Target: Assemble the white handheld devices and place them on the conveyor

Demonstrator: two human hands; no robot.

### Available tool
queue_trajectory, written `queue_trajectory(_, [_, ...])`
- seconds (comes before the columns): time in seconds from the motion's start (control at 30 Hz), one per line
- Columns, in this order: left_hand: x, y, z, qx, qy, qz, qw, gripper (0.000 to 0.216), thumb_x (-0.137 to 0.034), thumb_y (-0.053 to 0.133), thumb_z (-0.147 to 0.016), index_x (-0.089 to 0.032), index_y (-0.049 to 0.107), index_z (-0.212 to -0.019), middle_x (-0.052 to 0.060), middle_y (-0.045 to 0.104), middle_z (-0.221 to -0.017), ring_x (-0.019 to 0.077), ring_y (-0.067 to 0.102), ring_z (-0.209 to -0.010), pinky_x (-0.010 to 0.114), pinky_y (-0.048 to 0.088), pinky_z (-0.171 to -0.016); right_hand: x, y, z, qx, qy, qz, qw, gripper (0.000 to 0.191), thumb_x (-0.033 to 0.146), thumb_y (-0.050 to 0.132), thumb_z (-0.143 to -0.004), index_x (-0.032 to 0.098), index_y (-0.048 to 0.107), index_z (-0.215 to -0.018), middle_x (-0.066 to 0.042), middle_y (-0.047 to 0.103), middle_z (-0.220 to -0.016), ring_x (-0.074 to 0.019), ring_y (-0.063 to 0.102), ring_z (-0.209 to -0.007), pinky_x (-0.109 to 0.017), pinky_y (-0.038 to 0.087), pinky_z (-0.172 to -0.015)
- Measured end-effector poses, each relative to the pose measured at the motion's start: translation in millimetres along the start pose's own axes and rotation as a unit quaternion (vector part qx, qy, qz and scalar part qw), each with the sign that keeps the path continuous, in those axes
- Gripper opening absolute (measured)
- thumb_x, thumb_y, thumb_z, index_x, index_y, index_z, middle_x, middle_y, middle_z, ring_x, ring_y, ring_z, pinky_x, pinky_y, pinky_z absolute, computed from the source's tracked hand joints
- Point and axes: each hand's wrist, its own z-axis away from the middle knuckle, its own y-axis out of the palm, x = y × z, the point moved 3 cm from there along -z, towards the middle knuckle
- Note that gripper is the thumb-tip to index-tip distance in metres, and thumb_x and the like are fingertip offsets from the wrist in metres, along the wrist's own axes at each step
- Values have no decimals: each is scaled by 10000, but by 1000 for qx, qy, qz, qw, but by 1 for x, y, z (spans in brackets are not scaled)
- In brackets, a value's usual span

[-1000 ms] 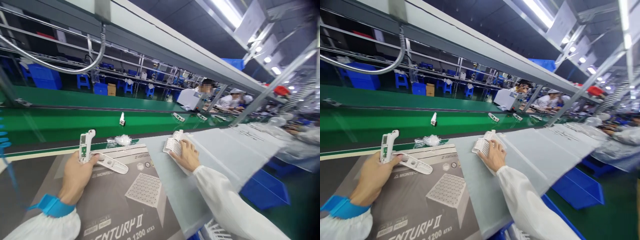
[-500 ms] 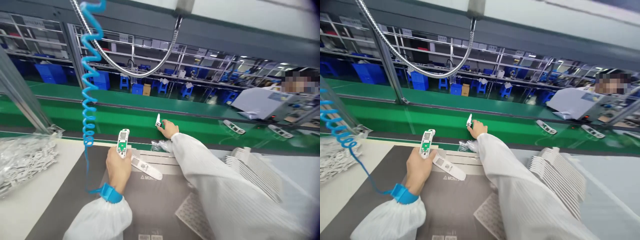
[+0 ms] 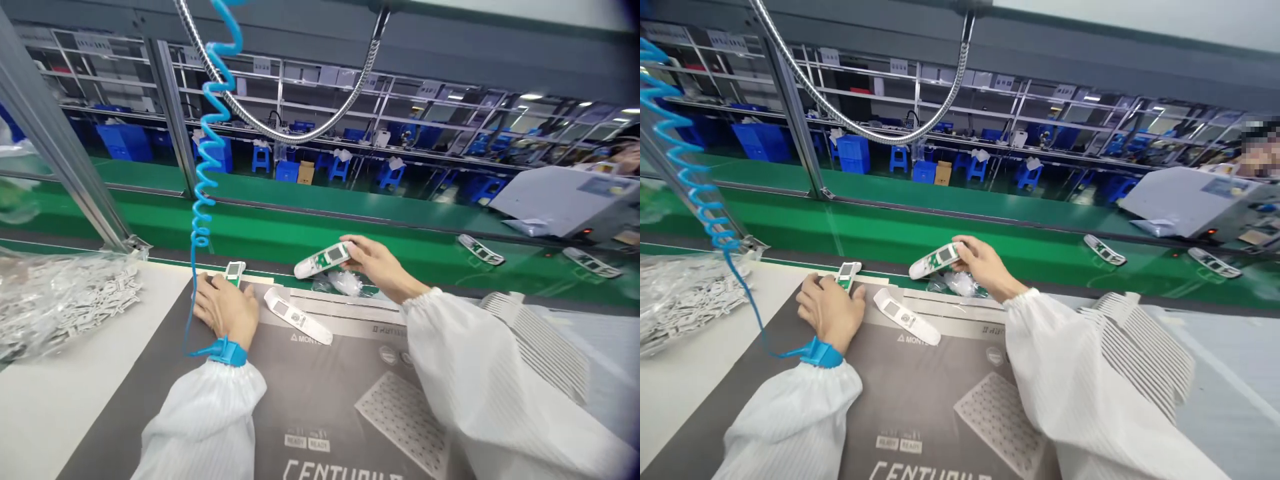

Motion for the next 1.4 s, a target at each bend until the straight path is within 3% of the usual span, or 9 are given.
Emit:
queue_trajectory(0.07, [-14, -4, 7, 9, 96, 100, 990, 427, -375, 537, -921, -98, 575, -1244, 225, 448, -1450, 380, 405, -1345, 533, 340, -1104, -2, 4, 32, 44, 8, -86, 995, 374, 427, 506, -973, 191, 581, -1254, -59, 693, -1012, -170, 671, -837, -340, 586, -840])
queue_trajectory(0.23, [-54, 1, 50, 403, 243, 313, 825, 414, -467, 477, -955, -191, 655, -1207, 82, 713, -1100, 218, 660, -930, 346, 509, -872, -17, 25, 83, 67, -10, -185, 980, 432, 552, 555, -940, 233, 605, -1228, -61, 686, -1118, -187, 643, -929, -377, 551, -887])
queue_trajectory(0.3, [-59, 4, 65, 462, 243, 298, 799, 378, -424, 501, -941, -188, 686, -1172, 57, 737, -957, 190, 650, -747, 313, 510, -738, -24, 27, 92, 14, -46, -163, 985, 413, 550, 496, -973, 258, 603, -1246, -66, 666, -1200, -199, 635, -1004, -395, 522, -929])
queue_trajectory(0.53, [-60, 5, 76, 353, 296, 268, 846, 298, -331, 531, -915, -241, 733, -1113, 51, 755, -1014, 229, 681, -938, 311, 490, -849, -12, 15, 112, -181, -311, 295, 885, 94, 334, 643, -944, 253, 689, -960, -47, 692, -1056, -230, 594, -1003, -409, 388, -905])
queue_trajectory(0.7, [-55, 9, 63, 298, 215, 241, 898, 281, -351, 515, -919, -201, 734, -1011, 82, 746, -868, 231, 680, -802, 319, 480, -767, -2, 31, 117, -107, -360, 366, 851, 141, 170, 565, -968, 229, 625, -856, -4, 720, -968, -203, 587, -937, -408, 308, -917])
queue_trajectory(0.9, [-31, 20, 32, 205, 7, 342, 917, 353, -461, 491, -919, -164, 683, -925, 75, 717, -791, 172, 613, -592, 289, 456, -616, -23, 32, 54, -98, -129, 292, 943, 165, 226, 496, -962, 212, 563, -812, -22, 678, -829, -201, 559, -805, -334, 340, -751])
queue_trajectory(1.17, [-27, 20, 33, 234, -44, 374, 896, 404, -534, 609, -827, -161, 722, -935, 31, 660, -674, 175, 591, -614, 288, 472, -614, -32, 24, 49, -140, -109, 379, 908, 157, 272, 628, -919, 240, 636, -1072, -50, 656, -1182, -225, 552, -1085, -361, 328, -878])
queue_trajectory(1.3, [-31, 12, 34, 230, -55, 375, 897, 393, -534, 612, -821, -170, 728, -915, 33, 640, -662, 184, 573, -621, 304, 459, -614, -41, -31, 106, -203, -68, 426, 879, 104, 293, 596, -940, 230, 667, -981, -43, 673, -1088, -220, 579, -1029, -356, 326, -865])
queue_trajectory(1.4, [-33, 12, 37, 238, -58, 385, 890, 373, -528, 621, -818, -177, 721, -896, 41, 660, -712, 174, 568, -627, 301, 461, -612, -58, -83, 153, -253, 26, 559, 789, 143, 281, 567, -948, 197, 678, -915, -77, 675, -1016, -250, 584, -989, -385, 305, -844])
